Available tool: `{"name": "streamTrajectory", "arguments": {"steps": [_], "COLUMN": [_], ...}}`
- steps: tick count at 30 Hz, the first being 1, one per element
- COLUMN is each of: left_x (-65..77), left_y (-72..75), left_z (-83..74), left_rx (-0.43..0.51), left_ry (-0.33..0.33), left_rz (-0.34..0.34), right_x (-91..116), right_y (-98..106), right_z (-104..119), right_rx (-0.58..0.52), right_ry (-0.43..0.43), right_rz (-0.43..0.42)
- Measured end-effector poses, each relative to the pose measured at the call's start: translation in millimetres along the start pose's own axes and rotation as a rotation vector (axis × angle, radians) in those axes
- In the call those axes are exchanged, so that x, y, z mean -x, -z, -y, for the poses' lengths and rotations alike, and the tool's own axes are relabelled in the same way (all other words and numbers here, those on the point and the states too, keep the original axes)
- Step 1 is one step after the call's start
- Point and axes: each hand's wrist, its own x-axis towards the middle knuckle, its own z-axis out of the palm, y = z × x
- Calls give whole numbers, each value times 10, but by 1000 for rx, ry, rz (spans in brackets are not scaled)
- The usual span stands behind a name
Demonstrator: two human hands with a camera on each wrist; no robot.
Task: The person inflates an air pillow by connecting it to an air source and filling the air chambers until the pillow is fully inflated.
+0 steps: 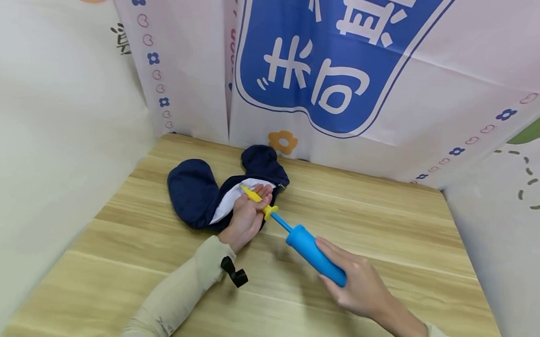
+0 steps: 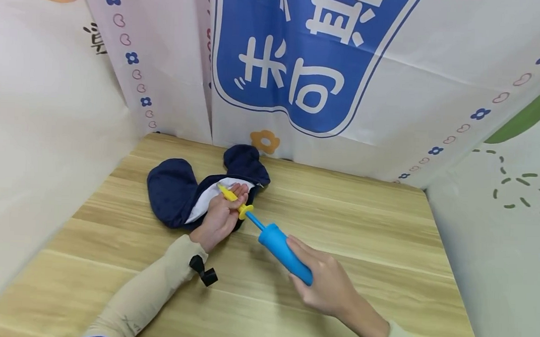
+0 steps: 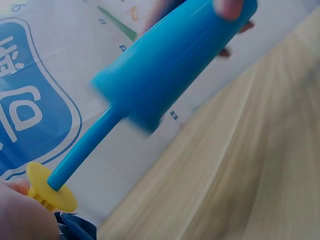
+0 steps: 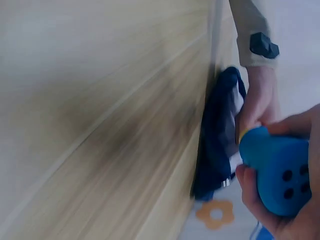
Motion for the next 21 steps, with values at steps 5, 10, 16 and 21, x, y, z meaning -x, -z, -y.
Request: {"name": "streamTrajectory", "arguments": {"steps": [5,10,16,21], "left_x": [-41,3,92,145], "left_y": [-31,-60,-45,-48], "left_z": [21,62,132,156], "left_rx": [4,-9,-29,-49], "left_ry": [10,24,12,23], "left_rz": [-8,-23,-33,-23], "right_x": [286,244,-90,-349], "right_y": [278,300,-32,-267], "right_z": [-1,52,90,87], "right_rx": [26,77,96,78], "right_ry": [-32,-7,15,18], "right_rz": [15,-25,-38,-45]}}
